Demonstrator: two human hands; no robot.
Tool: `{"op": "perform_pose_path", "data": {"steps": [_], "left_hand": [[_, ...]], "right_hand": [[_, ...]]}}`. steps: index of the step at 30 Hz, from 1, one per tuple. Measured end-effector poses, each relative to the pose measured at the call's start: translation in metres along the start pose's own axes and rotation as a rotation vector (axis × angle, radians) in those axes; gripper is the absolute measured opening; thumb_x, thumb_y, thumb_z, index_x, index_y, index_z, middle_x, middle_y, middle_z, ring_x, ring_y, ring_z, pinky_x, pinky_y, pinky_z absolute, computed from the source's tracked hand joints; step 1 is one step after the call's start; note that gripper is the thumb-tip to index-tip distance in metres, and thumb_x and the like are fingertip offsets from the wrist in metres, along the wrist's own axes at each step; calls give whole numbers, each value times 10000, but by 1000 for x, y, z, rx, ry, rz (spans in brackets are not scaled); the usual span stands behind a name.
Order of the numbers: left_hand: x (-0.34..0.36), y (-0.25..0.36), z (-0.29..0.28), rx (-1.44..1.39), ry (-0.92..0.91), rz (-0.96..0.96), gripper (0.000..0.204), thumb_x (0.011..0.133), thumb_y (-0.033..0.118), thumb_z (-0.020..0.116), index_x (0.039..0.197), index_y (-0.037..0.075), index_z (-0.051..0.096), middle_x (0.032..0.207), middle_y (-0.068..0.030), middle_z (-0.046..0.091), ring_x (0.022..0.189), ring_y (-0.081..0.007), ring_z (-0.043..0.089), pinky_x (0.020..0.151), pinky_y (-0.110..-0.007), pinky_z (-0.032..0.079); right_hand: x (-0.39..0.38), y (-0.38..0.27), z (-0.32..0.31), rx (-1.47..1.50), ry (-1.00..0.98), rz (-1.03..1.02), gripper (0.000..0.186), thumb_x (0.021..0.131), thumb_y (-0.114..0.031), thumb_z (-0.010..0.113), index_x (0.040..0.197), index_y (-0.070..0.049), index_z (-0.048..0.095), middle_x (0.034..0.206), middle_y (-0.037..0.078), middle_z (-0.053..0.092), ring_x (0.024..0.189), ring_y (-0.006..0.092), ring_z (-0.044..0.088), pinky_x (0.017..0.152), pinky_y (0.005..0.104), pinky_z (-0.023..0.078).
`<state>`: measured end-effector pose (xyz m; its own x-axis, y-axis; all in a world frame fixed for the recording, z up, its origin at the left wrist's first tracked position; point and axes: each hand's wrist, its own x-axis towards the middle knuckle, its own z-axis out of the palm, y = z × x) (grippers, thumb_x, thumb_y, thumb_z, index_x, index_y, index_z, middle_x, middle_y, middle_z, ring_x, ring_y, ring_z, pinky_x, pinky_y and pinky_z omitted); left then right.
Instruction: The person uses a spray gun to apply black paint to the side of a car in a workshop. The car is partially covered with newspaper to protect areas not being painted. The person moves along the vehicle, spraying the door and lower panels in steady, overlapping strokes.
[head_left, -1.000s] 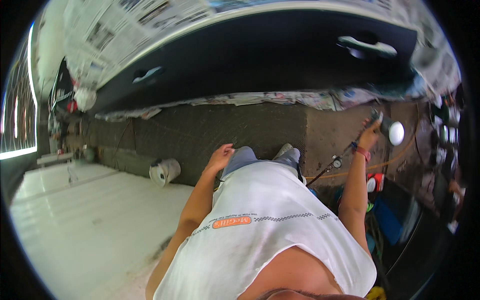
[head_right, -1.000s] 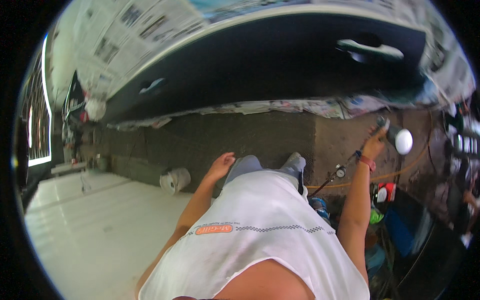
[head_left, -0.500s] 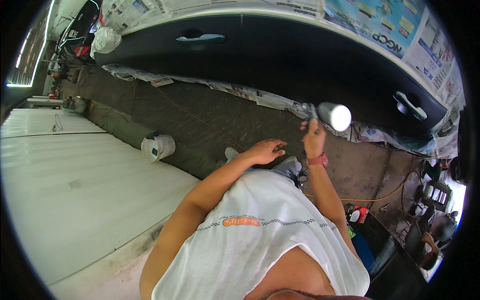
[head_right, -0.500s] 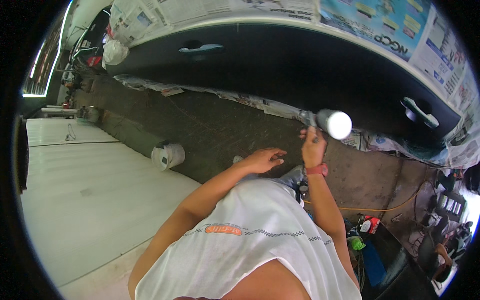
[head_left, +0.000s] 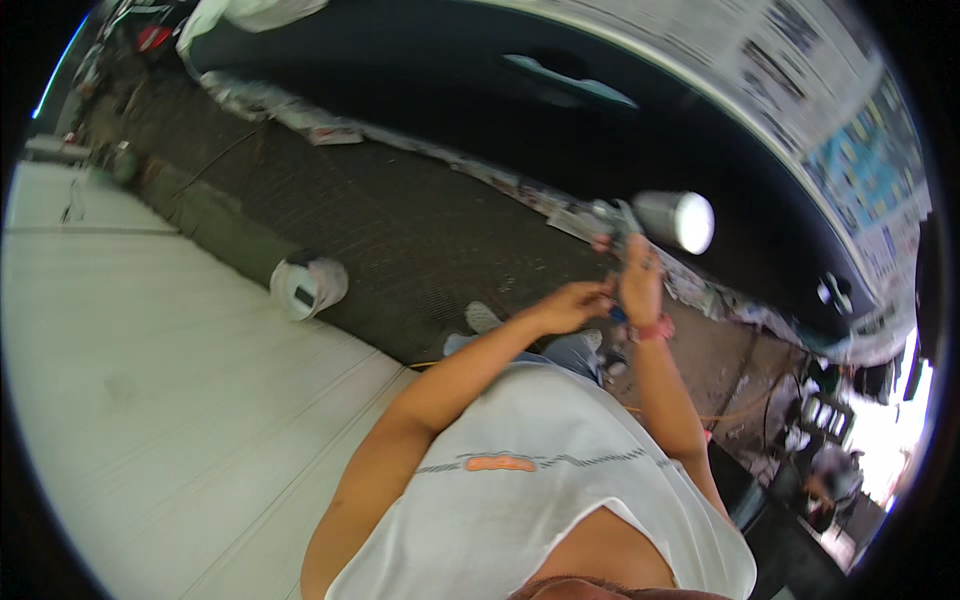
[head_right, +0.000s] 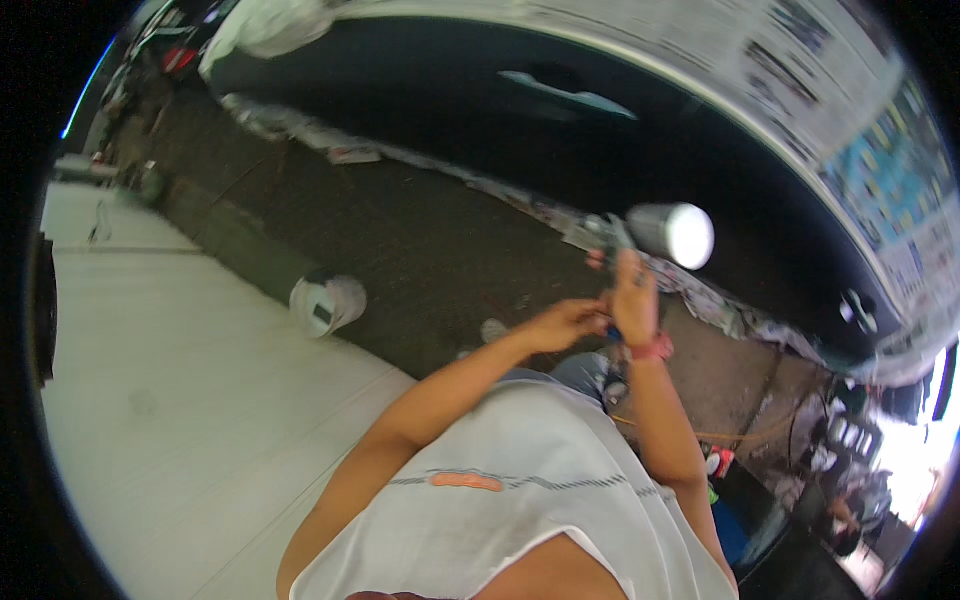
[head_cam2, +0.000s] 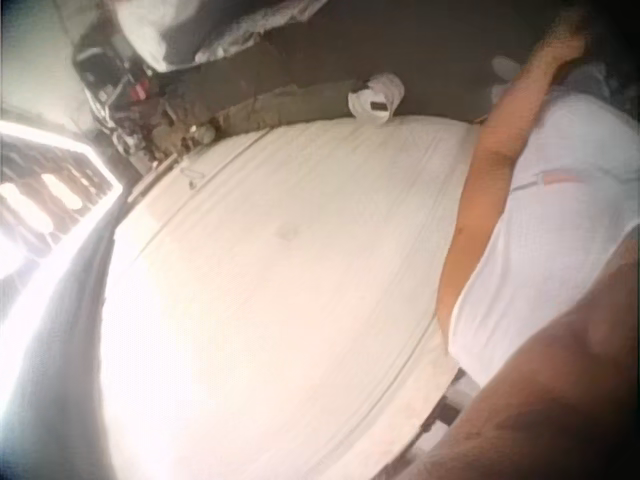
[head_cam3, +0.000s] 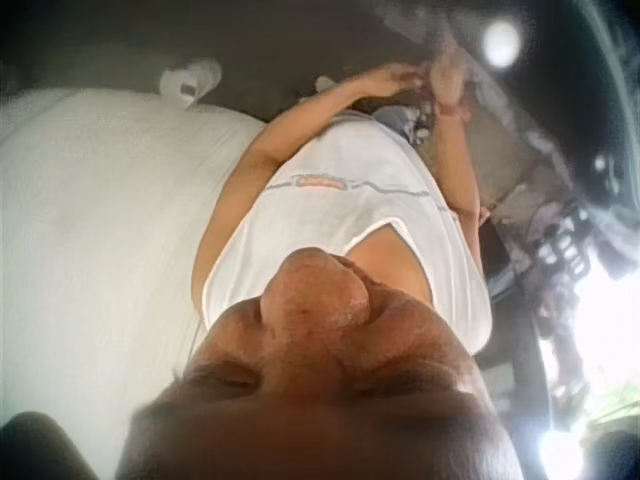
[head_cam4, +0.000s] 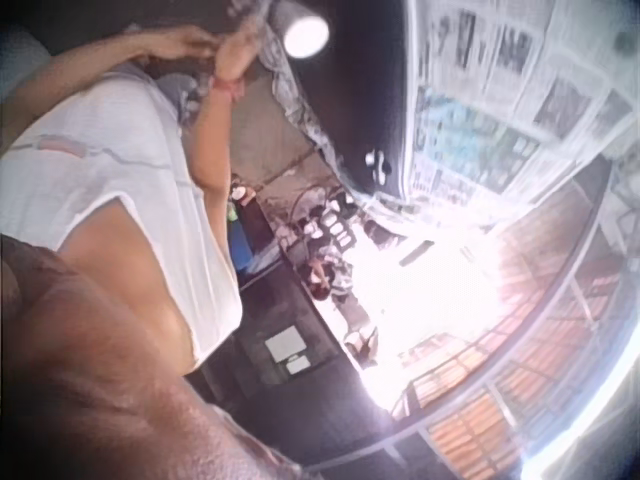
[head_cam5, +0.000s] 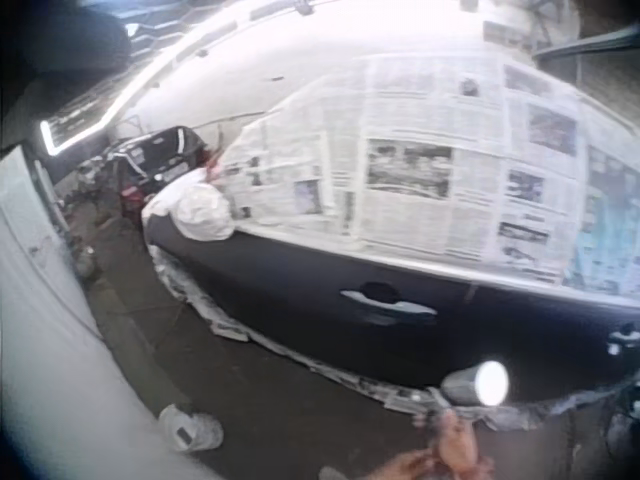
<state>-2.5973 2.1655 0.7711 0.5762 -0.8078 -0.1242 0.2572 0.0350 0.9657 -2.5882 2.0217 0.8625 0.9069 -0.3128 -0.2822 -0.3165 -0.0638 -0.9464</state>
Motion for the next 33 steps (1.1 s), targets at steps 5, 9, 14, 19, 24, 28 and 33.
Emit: {"op": "perform_pose_path", "data": {"steps": [5,9,14,19,24,28,33], "left_hand": [[1,0,-2,-219,-30,23,212,1002,107,650,1185,0,661,1019,-4,687,966,-60,586,900,-280,490],[6,-5,3,-197,71,77,155,984,117,678,1075,-7,694,952,10,686,932,-43,565,858,-271,491],[13,13,14,-14,114,157,198,958,151,716,1073,-8,740,965,-27,732,932,-65,593,859,-295,507],[39,33,37,-75,12,127,248,966,203,710,1101,0,754,998,-54,758,946,-101,633,887,-323,520],[38,48,43,-29,134,108,224,986,215,692,1076,15,742,951,-71,745,907,-94,632,826,-313,541],[51,64,35,-63,-40,5,442,1010,180,652,1424,75,536,1325,-124,642,1146,-150,610,970,-311,499],[-5,-77,-38,-11,83,-167,468,1032,267,628,1442,64,529,1356,-140,621,1194,-209,608,1005,-338,492]], "right_hand": [[-13,-17,18,55,69,-141,528,1112,-408,382,1070,25,682,977,98,745,790,145,687,615,281,527],[-14,-29,18,-23,56,-152,536,1111,-415,376,1086,18,691,1001,107,748,880,166,703,709,300,535],[-24,-49,7,73,136,-129,545,1108,-435,374,1098,9,690,971,98,743,861,169,701,622,283,509],[-24,-39,-44,143,232,-159,491,1106,-395,397,1138,11,671,980,108,742,868,176,704,646,282,533],[-19,-56,-48,-205,197,-295,378,1103,-295,408,1152,13,622,999,99,733,884,179,703,759,325,547],[-13,-67,-87,163,298,-94,493,1088,-451,435,1118,-12,658,845,65,715,743,140,680,522,286,510],[-35,-61,-174,166,601,-77,589,1063,-530,449,1154,10,667,849,74,721,702,136,682,431,257,486]]}}
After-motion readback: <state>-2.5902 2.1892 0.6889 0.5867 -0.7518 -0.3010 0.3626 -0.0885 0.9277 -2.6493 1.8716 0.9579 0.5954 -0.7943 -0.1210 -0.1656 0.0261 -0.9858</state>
